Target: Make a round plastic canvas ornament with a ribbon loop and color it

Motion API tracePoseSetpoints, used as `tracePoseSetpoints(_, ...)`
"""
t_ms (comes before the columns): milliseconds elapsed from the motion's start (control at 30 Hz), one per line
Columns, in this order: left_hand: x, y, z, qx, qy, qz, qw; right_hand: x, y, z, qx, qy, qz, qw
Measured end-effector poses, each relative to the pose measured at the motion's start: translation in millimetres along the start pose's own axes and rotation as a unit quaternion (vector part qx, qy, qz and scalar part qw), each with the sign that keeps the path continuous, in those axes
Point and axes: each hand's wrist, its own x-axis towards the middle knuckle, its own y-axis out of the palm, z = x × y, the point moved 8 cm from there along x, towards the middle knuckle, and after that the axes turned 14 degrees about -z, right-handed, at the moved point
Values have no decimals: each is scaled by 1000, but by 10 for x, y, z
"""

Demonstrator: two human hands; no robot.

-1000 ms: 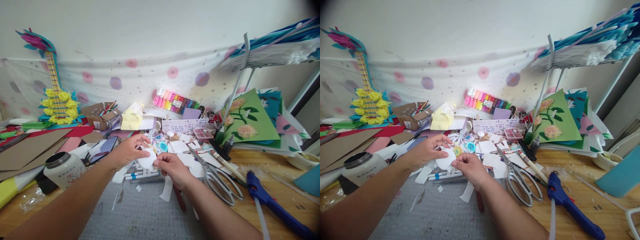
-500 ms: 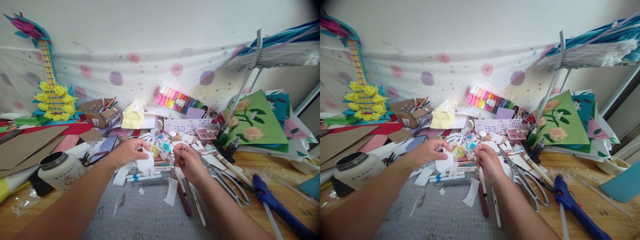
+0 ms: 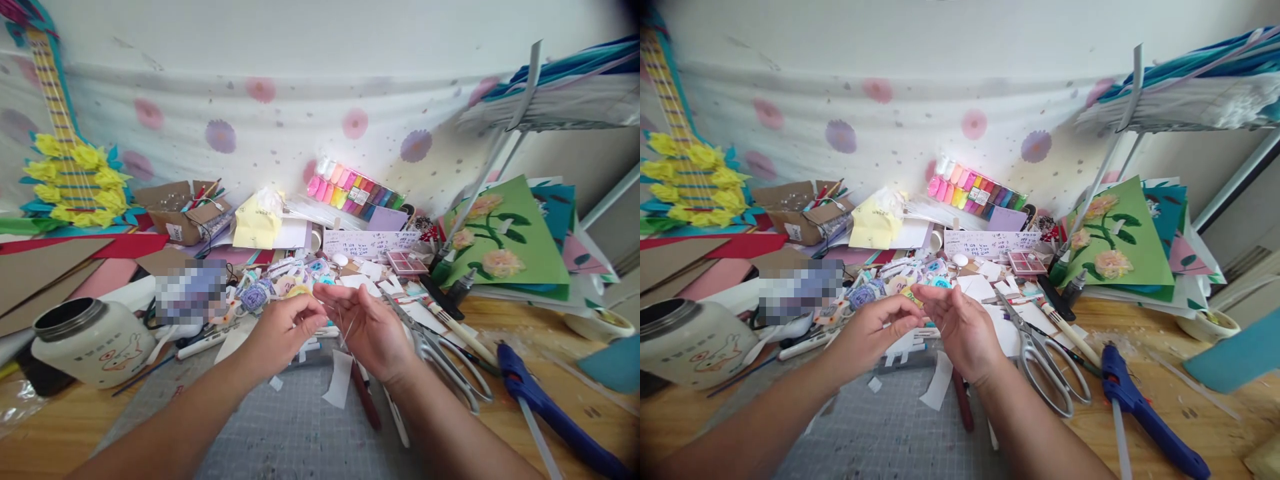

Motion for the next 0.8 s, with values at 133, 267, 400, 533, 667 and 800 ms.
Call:
tracePoseSetpoints(133, -123, 272, 52, -105, -65, 49, 991, -58, 55, -57, -26, 5, 12, 1000)
tracePoseSetpoints(267, -181, 399, 86, -154, -116, 60, 979, -73, 29, -58, -88, -39, 11, 995)
tracePoseSetpoints(400, -167, 324, 142, -192, -141, 26, 971, -40, -50, 75, -211, -123, -10, 970)
tracePoseSetpoints(533, -149, 254, 180, -217, -155, 10, 964, -18, -46, 185, -265, -144, -10, 953)
tracePoseSetpoints(667, -170, 279, 204, -222, -172, 21, 959, 2, -90, 254, -285, -160, -42, 944)
tracePoseSetpoints(800, -223, 323, 231, -225, -193, 40, 954, 56, -245, 402, -265, -197, -103, 938)
